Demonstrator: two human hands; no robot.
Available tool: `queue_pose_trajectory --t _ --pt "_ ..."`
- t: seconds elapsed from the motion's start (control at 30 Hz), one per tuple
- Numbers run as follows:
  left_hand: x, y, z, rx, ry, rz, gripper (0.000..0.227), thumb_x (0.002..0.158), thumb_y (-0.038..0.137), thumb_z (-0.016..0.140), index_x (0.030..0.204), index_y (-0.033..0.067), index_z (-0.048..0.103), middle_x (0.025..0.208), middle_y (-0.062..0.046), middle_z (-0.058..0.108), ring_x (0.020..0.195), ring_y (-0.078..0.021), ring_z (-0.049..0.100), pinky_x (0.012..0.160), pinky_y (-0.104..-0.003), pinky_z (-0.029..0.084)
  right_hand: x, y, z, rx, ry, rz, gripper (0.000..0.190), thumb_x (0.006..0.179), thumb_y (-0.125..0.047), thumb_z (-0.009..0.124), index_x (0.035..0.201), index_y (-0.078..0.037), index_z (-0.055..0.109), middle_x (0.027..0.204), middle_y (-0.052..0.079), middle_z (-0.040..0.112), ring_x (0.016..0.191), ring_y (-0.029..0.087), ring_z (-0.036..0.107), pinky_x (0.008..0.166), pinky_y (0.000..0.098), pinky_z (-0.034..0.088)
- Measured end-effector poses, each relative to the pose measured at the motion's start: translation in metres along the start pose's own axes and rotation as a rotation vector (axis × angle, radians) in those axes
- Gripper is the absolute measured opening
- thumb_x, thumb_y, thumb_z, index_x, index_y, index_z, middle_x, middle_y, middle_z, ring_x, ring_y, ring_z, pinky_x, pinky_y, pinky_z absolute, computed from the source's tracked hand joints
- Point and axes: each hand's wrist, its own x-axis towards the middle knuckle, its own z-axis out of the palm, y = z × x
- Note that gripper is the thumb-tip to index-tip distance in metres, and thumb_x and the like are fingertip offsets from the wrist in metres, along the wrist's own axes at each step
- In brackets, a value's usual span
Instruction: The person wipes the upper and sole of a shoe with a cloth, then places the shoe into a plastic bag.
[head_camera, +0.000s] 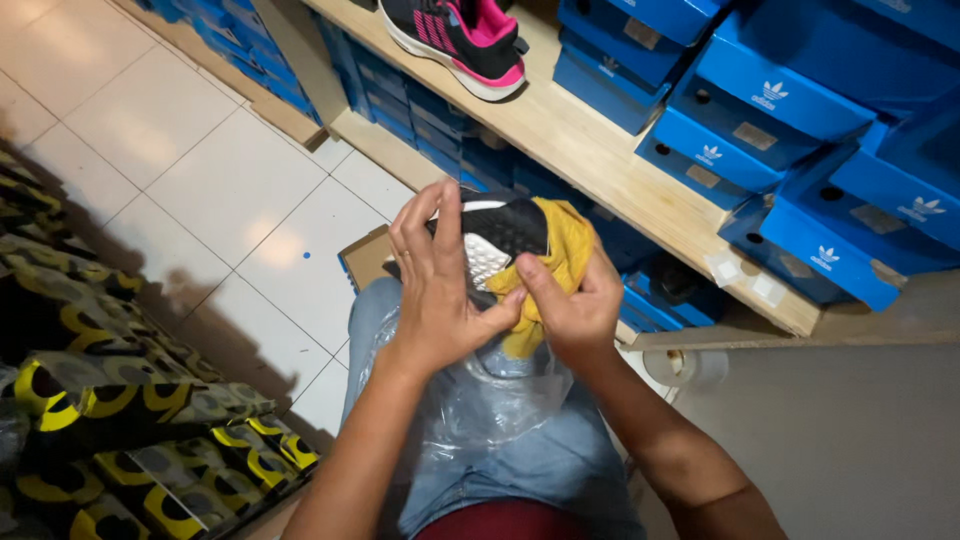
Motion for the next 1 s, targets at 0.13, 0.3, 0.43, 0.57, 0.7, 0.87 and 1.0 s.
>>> queue_pose_trajectory --t 0.13,0.3,0.43,0.57,0.7,0.87,1.0 --pt "0.002 -0.008 -0.009 -0.034 -0.043 0.008 0.122 0.070 0.047 0.094 0.164 0.0097 0.026 0.137 -0.018 0.040 0.123 -0.0393 0.034 0.116 -0.055 0.024 0.000 -0.007 -0.008 -0.058 -0.106 -0.047 0.032 0.090 -0.009 0.080 0.114 0.009 0.070 0.113 0.026 0.069 0.112 0.044 0.069 0.099 0.0504 0.053" --pt "0.010 -0.003 -0.027 -0.070 -0.059 -0.009 0.140 0.056 0.058 0.100 0.164 0.0084 0.026 0.133 -0.018 0.041 0.121 -0.0372 0.034 0.116 -0.051 0.024 -0.010 -0.016 -0.022 -0.206 -0.259 -0.146 0.026 0.091 -0.003 0.073 0.112 0.012 0.068 0.112 0.030 0.068 0.106 0.052 0.067 0.091 0.0530 0.055" --pt "0.007 -0.002 -0.031 0.002 -0.161 0.013 0.147 0.043 0.064 0.098 0.161 0.0063 0.031 0.133 -0.023 0.041 0.121 -0.0447 0.036 0.114 -0.060 0.029 -0.025 0.028 -0.033 -0.408 -0.371 -0.309 0.020 0.091 0.000 0.069 0.108 0.009 0.071 0.108 0.028 0.066 0.091 0.050 0.067 0.079 0.0475 0.057" --pt "0.000 -0.002 -0.028 -0.033 -0.176 -0.013 0.141 0.049 0.051 0.104 0.162 0.0086 0.031 0.134 -0.021 0.043 0.122 -0.0432 0.038 0.112 -0.058 0.032 0.014 -0.018 -0.024 -0.361 -0.410 -0.307 0.024 0.092 0.000 0.061 0.114 0.007 0.068 0.115 0.025 0.065 0.092 0.052 0.065 0.078 0.0511 0.055" --pt "0.012 -0.005 -0.037 0.007 -0.090 0.003 0.132 0.052 0.032 0.106 0.161 0.0098 0.035 0.133 -0.020 0.044 0.121 -0.0419 0.040 0.111 -0.056 0.034 0.009 -0.022 -0.036 -0.284 -0.516 -0.250 0.028 0.095 -0.009 0.051 0.112 0.005 0.070 0.112 0.021 0.067 0.083 0.046 0.066 0.071 0.0465 0.057" --pt "0.015 0.001 -0.036 0.015 -0.075 0.006 0.130 0.057 0.029 0.105 0.162 0.0086 0.032 0.135 -0.020 0.043 0.123 -0.0421 0.039 0.111 -0.054 0.033 0.023 -0.028 -0.028 -0.407 -0.502 -0.285 0.027 0.098 -0.009 0.049 0.111 0.000 0.071 0.106 0.016 0.065 0.076 0.045 0.061 0.066 0.0474 0.054" --pt "0.017 -0.001 -0.032 0.033 -0.072 0.037 0.124 0.061 0.037 0.104 0.161 0.0107 0.036 0.133 -0.018 0.043 0.122 -0.0390 0.038 0.109 -0.052 0.032 0.046 -0.053 -0.014 -0.342 -0.481 -0.303 0.025 0.098 -0.004 0.049 0.113 0.003 0.068 0.112 0.022 0.064 0.083 0.052 0.061 0.070 0.0499 0.054"
